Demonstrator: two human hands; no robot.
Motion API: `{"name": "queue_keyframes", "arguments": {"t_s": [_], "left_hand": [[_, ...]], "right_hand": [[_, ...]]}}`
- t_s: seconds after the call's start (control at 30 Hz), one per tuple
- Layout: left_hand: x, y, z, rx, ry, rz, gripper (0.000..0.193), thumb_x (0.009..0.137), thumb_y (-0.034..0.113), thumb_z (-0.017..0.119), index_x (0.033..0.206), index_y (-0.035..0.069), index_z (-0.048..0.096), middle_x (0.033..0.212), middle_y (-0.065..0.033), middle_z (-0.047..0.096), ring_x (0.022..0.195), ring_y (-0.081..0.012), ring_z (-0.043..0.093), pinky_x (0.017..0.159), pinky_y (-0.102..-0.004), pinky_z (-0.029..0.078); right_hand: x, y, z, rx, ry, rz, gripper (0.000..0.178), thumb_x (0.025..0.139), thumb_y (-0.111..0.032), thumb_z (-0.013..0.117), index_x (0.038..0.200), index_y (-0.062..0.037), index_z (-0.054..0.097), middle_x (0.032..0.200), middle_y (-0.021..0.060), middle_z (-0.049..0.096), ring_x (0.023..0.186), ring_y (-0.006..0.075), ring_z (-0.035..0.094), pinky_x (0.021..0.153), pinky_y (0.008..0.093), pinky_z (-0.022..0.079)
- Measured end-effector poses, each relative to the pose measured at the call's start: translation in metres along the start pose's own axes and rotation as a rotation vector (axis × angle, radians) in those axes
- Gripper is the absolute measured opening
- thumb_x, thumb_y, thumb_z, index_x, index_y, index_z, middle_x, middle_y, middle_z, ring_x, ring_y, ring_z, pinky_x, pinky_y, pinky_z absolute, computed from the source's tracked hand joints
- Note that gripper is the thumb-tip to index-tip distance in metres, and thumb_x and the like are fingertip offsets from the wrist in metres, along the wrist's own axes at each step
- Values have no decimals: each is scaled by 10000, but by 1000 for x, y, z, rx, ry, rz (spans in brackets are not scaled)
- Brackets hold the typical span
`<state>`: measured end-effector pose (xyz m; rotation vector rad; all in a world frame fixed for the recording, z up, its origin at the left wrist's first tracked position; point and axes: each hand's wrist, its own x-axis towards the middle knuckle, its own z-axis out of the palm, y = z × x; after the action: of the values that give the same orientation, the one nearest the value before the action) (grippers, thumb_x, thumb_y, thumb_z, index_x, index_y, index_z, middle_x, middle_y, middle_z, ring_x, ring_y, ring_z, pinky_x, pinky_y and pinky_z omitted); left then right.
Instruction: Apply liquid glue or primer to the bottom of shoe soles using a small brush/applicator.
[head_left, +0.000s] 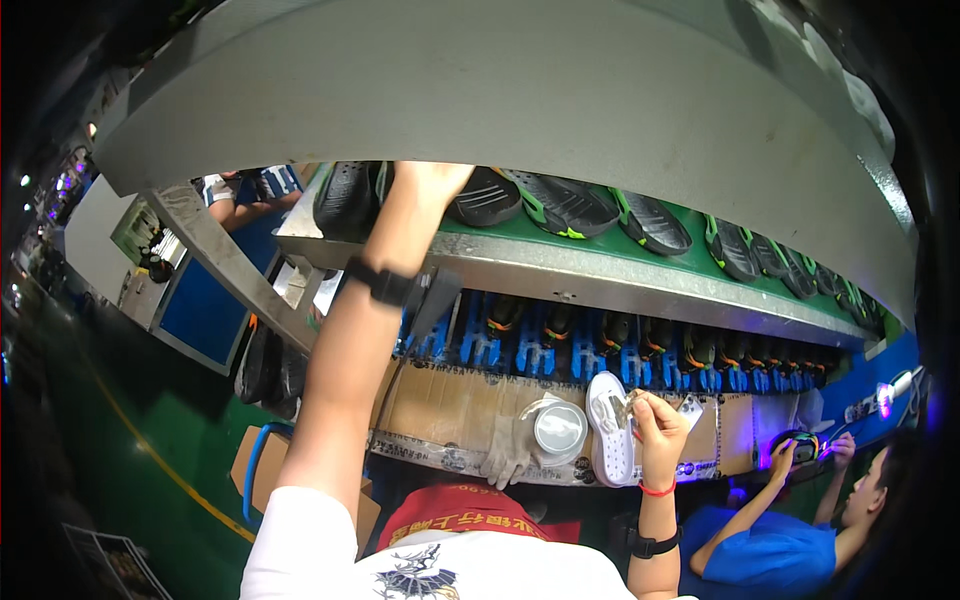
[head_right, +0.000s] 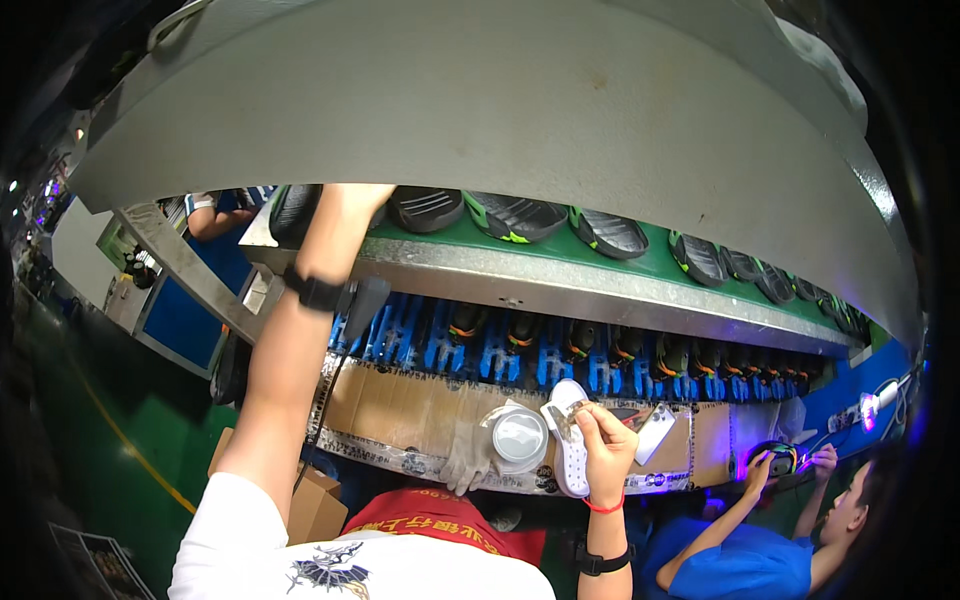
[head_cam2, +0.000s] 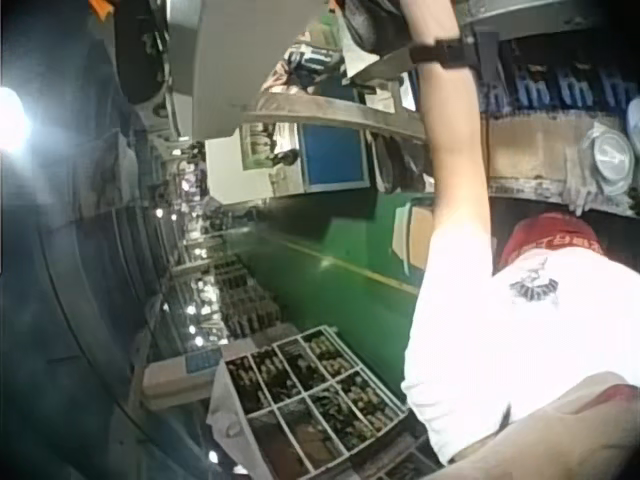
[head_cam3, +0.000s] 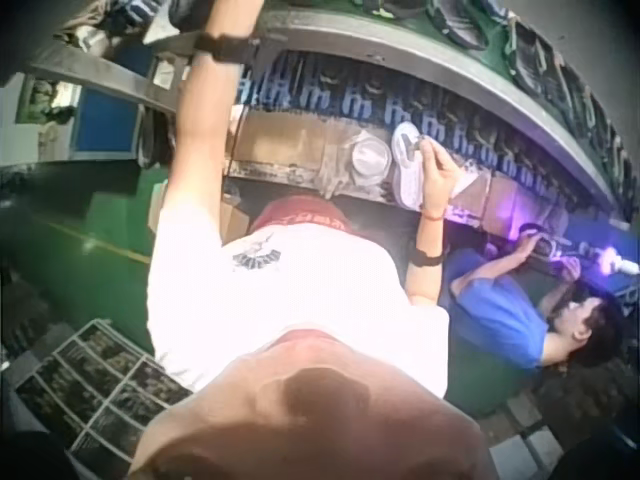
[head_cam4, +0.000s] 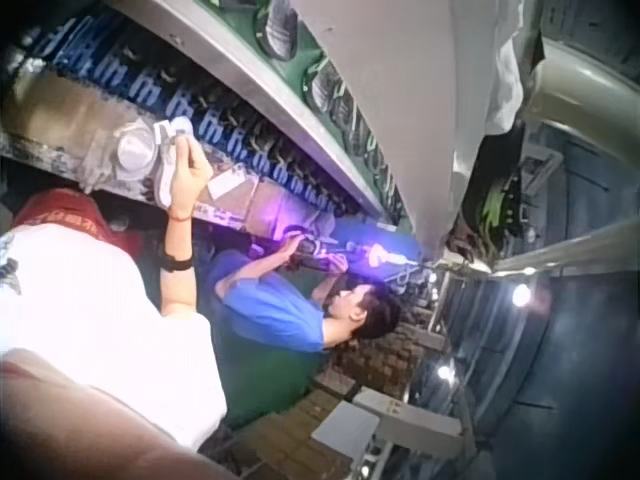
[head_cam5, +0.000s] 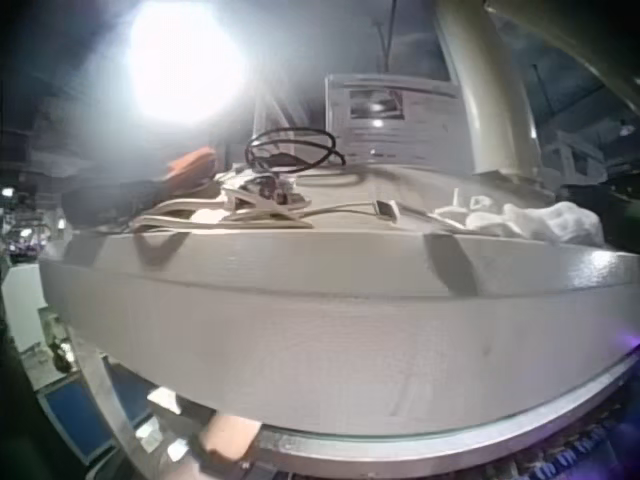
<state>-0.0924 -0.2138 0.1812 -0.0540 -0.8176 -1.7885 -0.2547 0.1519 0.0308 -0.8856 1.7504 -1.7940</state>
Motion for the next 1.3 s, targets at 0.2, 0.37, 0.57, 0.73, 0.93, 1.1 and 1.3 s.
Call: {"name": "queue_keyframes", "arguments": {"t_s": [0.2, 0.37, 0.57, 0.73, 0.93, 1.1, 1.3], "left_hand": [[-33, -9, 7, -96, 90, -208, 405, 971, 322, 396, 1154, -30, 474, 1037, -162, 584, 860, -251, 580, 748, -354, 517], [-219, -33, -54, 462, 238, -116, 437, 987, 353, 372, 1266, 23, 435, 1050, -129, 578, 780, -141, 538, 637, -242, 460], [-383, 11, -280, 526, 1598, -80, 584, 834, 519, 559, 1177, 54, 475, 994, -86, 558, 865, -128, 514, 735, -314, 444], [-384, 95, -354, 122, 1403, -57, 1206, 646, 686, 666, 1461, 25, 73, 1431, -170, 250, 1337, -305, 222, 1068, -529, 264], [-364, 123, -384, -55, 1139, -88, 371, 802, 145, 713, 1101, 2, 547, 1096, -184, 591, 1049, -335, 554, 930, -626, 436], [-352, 121, -395, 51, 1213, -232, 276, 829, 58, 670, 1066, -18, 549, 1052, -154, 607, 1012, -306, 576, 914, -599, 473], [-334, 138, -387, 167, 1095, -215, 282, 848, 46, 641, 1074, -74, 522, 1055, -167, 588, 1020, -303, 573, 903, -579, 496]], "right_hand": [[1, 13, 8, -16, -33, 74, 140, 851, -36, 648, 953, 56, 677, 822, 21, 649, 735, 63, 548, 667, 190, 434], [-7, 25, 19, -100, -106, 79, 157, 847, -41, 651, 959, 67, 672, 843, 46, 658, 762, 83, 559, 706, 206, 439], [-22, 39, 29, -118, -146, 214, 165, 849, -49, 654, 961, 71, 671, 824, 35, 658, 731, 68, 549, 667, 188, 425], [-32, 54, 41, -216, -225, 212, 151, 851, -81, 662, 922, 51, 687, 746, -13, 621, 640, 30, 477, 558, 178, 365], [-34, 52, 58, -215, -298, 272, 159, 841, -91, 676, 922, 45, 691, 784, 11, 655, 696, 51, 531, 631, 188, 414], [-34, 50, 74, -247, -312, 261, 175, 837, -98, 683, 929, 52, 688, 797, 32, 669, 718, 65, 556, 661, 202, 437], [-30, 51, 90, -312, -374, 281, 182, 831, -97, 685, 923, 60, 683, 794, 43, 674, 723, 75, 566, 666, 208, 446]]}}
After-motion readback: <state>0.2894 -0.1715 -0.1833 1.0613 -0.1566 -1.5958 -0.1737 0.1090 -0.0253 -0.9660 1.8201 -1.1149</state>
